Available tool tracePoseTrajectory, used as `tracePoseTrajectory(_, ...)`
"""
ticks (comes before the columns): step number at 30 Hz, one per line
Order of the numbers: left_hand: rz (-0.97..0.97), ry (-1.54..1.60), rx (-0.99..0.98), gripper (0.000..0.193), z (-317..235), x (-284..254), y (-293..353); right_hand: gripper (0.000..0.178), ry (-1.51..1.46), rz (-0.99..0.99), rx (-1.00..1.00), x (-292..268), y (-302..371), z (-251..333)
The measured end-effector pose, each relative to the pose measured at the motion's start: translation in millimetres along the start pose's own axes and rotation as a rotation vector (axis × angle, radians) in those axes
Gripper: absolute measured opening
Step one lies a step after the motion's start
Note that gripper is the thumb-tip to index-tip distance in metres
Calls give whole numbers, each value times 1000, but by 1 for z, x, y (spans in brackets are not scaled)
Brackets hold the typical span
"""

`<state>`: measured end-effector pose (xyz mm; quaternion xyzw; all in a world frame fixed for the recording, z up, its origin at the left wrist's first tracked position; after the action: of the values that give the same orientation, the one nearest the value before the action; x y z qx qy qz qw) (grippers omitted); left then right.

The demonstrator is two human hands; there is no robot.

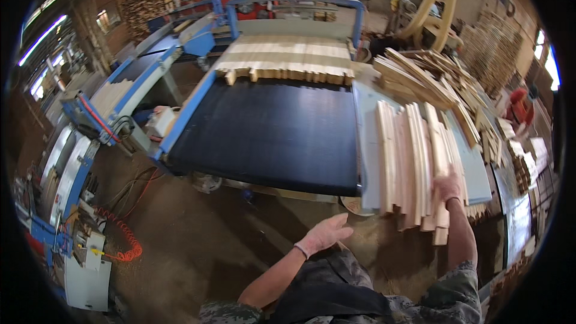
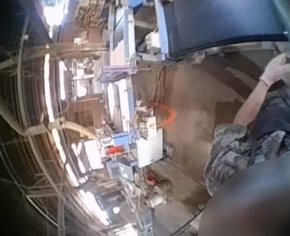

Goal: The person repeatedly picks up stacks of light-colored wooden planks from a metal table and carries them to a nearby machine. They place the planks onto the machine's conveyor belt and then return to the table to retrieve more planks, continuing this cycle.

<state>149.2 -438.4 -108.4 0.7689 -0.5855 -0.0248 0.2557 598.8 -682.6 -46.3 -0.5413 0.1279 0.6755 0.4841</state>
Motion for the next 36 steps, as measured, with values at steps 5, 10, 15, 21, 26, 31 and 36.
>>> tracePoseTrajectory(5, -259, -57, -16, 76, 60, -107, 88, 84, -485, -312, 70, -16, -23, 40)
tracePoseTrajectory(10, -367, 228, 89, 65, 35, -176, 148, 89, -1128, -158, -29, 1, 27, 332)
tracePoseTrajectory(15, -336, 287, 317, 95, -38, -242, 216, 94, -1484, 543, -351, 71, 106, 612)
tracePoseTrajectory(21, -828, 109, 151, 107, -68, -362, 314, 110, -1698, 962, -493, 203, 194, 850)
tracePoseTrajectory(26, -1267, 154, 351, 58, -25, -490, 413, 115, -1751, 1133, -373, 273, 284, 1027)
tracePoseTrajectory(31, -1398, 538, 82, 32, 39, -583, 490, 105, -1701, 1351, -150, 377, 370, 1136)
tracePoseTrajectory(36, -1386, 482, -128, 25, 92, -685, 530, 42, -1623, 1489, 666, 522, 411, 1218)
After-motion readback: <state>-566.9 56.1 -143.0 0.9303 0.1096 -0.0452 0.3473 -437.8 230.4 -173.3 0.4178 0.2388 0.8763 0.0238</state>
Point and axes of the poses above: each hand's wrist, its own y-axis away from the middle knuckle, its own x-axis out of the palm, z = x × y, the point moved 3 cm from there along -y, towards the middle knuckle, and after that the axes turned 12 degrees about -x, right-handed, at the moved point
